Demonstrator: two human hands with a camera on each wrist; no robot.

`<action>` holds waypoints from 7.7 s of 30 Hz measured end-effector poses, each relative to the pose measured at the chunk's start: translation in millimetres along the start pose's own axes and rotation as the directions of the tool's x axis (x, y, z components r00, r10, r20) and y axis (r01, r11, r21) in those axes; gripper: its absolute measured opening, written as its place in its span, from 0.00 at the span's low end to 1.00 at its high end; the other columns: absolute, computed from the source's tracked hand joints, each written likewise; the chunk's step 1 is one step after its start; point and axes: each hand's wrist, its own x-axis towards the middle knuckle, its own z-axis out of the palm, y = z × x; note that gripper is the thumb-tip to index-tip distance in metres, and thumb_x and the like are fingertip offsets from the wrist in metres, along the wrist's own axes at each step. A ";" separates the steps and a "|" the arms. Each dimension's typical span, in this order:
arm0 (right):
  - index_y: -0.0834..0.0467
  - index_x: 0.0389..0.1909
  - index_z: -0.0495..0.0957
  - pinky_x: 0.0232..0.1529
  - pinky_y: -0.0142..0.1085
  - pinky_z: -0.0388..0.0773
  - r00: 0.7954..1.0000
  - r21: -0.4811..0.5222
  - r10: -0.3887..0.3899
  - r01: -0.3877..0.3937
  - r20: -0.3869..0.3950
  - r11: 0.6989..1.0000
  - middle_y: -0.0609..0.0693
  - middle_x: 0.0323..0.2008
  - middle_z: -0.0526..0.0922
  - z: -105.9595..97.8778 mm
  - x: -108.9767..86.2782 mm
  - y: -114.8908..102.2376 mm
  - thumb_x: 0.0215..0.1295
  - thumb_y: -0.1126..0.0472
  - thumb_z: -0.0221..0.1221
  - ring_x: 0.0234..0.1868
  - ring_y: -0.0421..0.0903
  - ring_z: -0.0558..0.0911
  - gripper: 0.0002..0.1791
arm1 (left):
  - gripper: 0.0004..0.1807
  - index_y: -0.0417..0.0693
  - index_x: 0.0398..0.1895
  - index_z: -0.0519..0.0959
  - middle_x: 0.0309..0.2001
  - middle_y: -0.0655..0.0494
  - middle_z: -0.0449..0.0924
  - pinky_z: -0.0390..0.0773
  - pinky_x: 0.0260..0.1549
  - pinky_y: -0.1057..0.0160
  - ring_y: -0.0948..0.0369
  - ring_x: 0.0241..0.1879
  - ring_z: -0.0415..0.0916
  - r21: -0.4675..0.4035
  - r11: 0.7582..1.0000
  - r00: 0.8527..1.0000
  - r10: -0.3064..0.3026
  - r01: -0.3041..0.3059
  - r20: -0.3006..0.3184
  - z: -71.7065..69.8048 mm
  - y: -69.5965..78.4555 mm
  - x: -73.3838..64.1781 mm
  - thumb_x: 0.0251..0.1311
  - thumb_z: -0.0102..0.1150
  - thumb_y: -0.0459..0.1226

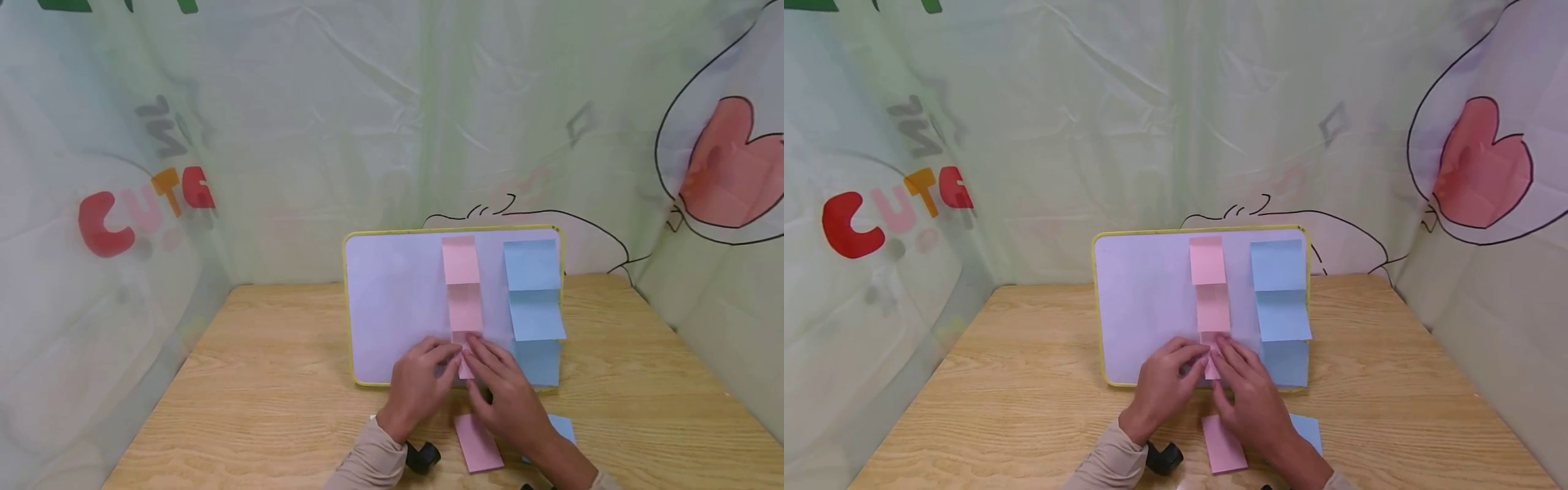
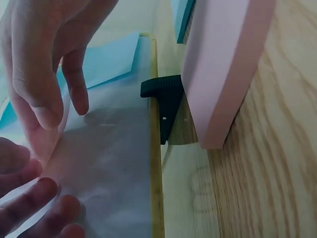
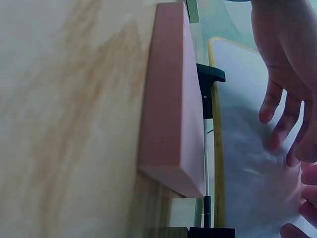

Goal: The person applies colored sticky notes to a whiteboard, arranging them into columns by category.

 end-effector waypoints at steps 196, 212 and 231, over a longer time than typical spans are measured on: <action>0.54 0.47 0.87 0.47 0.39 0.81 0.879 0.276 -0.231 0.120 0.417 0.954 0.44 0.47 0.86 54.1 29.1 -65.1 0.65 0.62 0.63 0.48 0.41 0.84 0.11 | 0.09 0.53 0.46 0.87 0.41 0.66 0.82 0.77 0.37 0.65 0.69 0.36 0.76 0.025 0.988 0.949 -0.156 0.155 0.273 -81.9 -84.4 -54.5 0.68 0.61 0.41; 0.48 0.49 0.86 0.46 0.35 0.77 0.718 0.255 -0.350 0.243 0.601 0.936 0.42 0.59 0.80 63.9 32.1 -78.6 0.60 0.40 0.67 0.50 0.41 0.79 0.21 | 0.10 0.52 0.47 0.86 0.39 0.65 0.82 0.78 0.39 0.64 0.69 0.38 0.77 -0.002 0.981 0.917 -0.182 0.196 0.354 -87.6 -89.7 -64.2 0.69 0.59 0.41; 0.51 0.34 0.85 0.34 0.32 0.76 0.790 0.281 -0.188 0.021 0.584 0.960 0.40 0.39 0.85 61.4 31.2 -82.4 0.67 0.59 0.59 0.34 0.33 0.78 0.06 | 0.13 0.50 0.47 0.87 0.38 0.68 0.82 0.77 0.40 0.66 0.72 0.36 0.76 -0.068 0.949 0.821 -0.230 0.309 0.522 -92.8 -92.8 -66.4 0.72 0.57 0.45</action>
